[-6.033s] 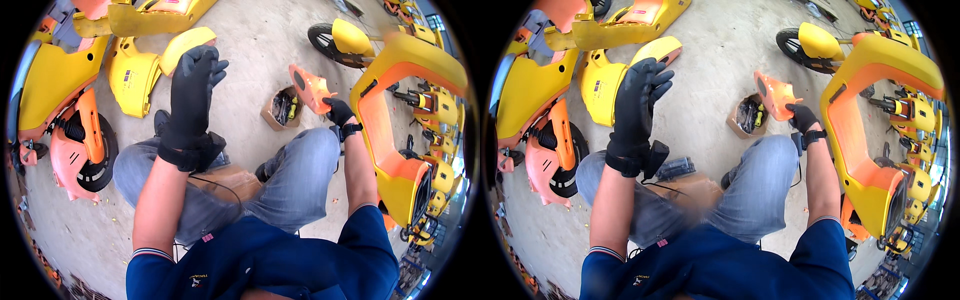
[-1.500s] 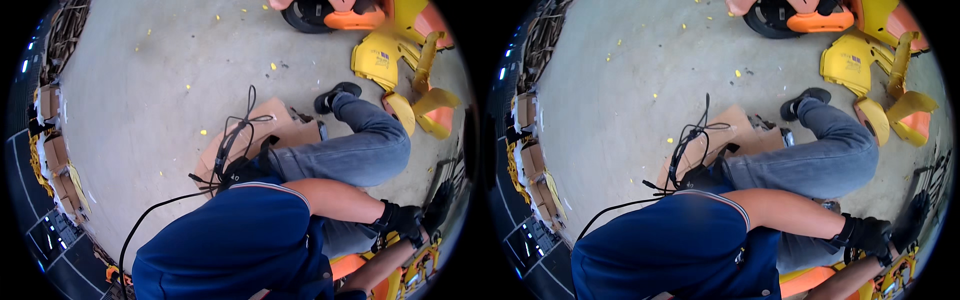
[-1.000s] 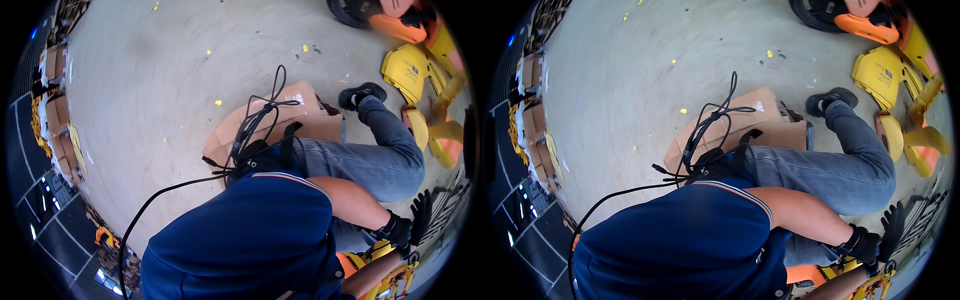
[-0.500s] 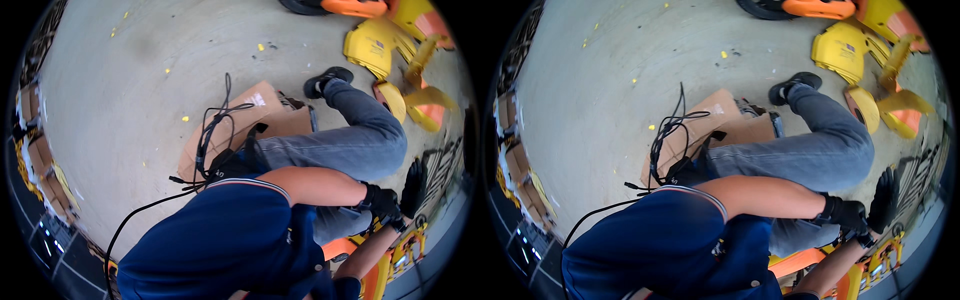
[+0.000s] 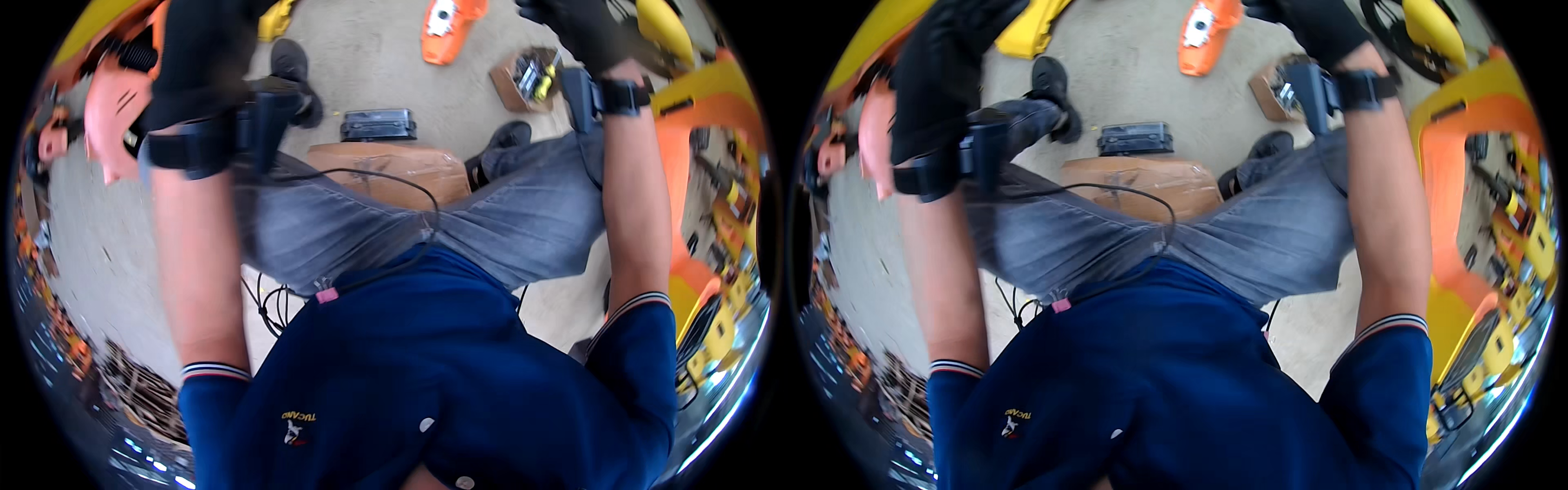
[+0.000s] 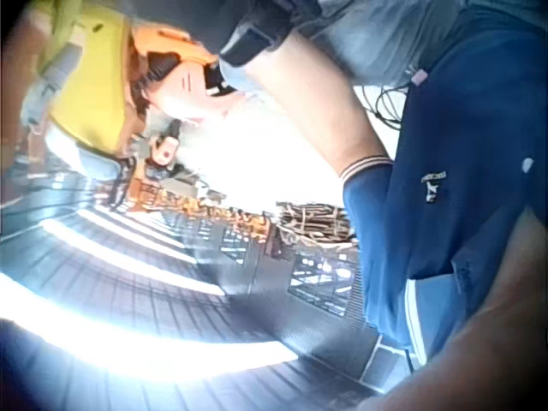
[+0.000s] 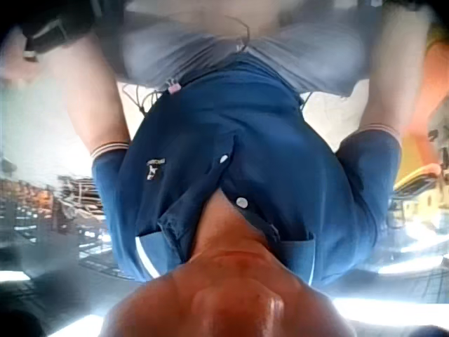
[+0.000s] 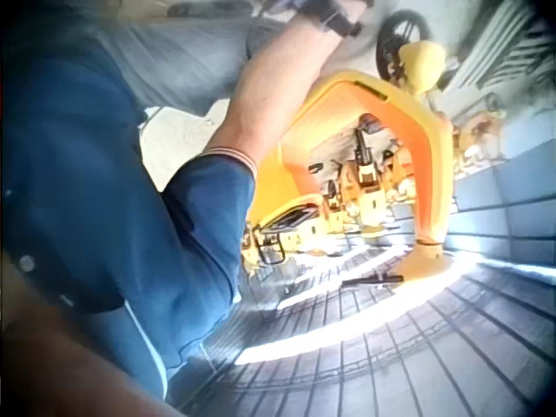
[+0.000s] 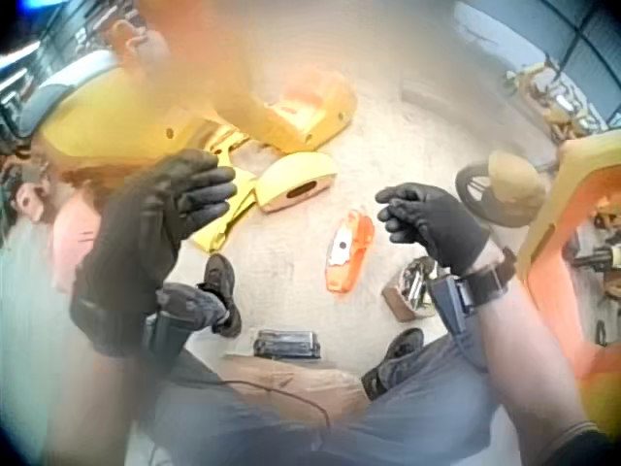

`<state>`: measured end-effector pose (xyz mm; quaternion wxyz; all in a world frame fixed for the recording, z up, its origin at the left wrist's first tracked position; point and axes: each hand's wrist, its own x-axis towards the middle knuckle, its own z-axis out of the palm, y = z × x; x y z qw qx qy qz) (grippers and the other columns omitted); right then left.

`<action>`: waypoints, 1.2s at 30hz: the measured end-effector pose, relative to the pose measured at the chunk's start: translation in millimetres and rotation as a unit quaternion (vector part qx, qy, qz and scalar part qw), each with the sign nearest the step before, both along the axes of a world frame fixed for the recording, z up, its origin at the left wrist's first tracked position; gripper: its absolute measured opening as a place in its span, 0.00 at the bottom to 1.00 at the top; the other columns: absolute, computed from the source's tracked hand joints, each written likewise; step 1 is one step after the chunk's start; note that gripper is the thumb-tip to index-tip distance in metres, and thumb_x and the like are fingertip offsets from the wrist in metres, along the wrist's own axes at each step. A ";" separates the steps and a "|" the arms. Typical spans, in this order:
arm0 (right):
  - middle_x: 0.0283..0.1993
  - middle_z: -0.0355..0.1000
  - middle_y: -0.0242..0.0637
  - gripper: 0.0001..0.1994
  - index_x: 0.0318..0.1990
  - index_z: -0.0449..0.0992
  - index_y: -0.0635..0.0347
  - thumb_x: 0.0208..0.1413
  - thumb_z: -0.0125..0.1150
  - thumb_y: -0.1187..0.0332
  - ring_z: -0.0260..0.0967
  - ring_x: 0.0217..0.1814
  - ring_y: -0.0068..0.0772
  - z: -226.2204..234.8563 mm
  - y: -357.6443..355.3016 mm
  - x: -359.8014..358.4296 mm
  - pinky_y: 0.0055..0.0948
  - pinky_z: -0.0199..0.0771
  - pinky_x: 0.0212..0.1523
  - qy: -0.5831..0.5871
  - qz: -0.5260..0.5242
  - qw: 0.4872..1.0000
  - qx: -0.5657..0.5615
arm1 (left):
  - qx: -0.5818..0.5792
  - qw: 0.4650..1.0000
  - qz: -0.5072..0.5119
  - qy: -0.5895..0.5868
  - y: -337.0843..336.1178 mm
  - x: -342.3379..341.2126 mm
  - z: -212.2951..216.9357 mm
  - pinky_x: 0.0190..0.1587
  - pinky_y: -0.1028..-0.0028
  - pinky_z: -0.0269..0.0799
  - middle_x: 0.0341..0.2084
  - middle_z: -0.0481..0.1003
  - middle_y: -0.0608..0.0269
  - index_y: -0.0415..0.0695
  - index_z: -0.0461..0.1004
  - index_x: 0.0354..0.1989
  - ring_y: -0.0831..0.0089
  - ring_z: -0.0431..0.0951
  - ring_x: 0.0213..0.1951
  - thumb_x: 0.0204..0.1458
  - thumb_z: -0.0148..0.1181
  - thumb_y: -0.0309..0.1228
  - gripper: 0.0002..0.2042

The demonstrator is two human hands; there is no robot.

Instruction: The person sits on the floor and uses a screwdriver to tighten screws on an orange scooter body panel. They manipulate the panel and a white plastic bracket, securing them together. The person then stands up, walks to a wall, and removes their gloves.

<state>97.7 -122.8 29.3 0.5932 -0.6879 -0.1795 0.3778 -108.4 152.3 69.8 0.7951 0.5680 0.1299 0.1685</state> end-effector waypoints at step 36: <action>0.39 0.77 0.49 0.12 0.41 0.77 0.63 0.56 0.60 0.64 0.74 0.44 0.50 -24.6 -35.0 1.7 0.41 0.73 0.46 -0.064 0.063 0.953 -0.288 | -0.103 0.913 0.033 0.394 29.2 85.8 114.6 0.55 0.70 0.72 0.45 0.77 0.54 0.33 0.69 0.54 0.68 0.78 0.47 0.64 0.52 0.30 0.15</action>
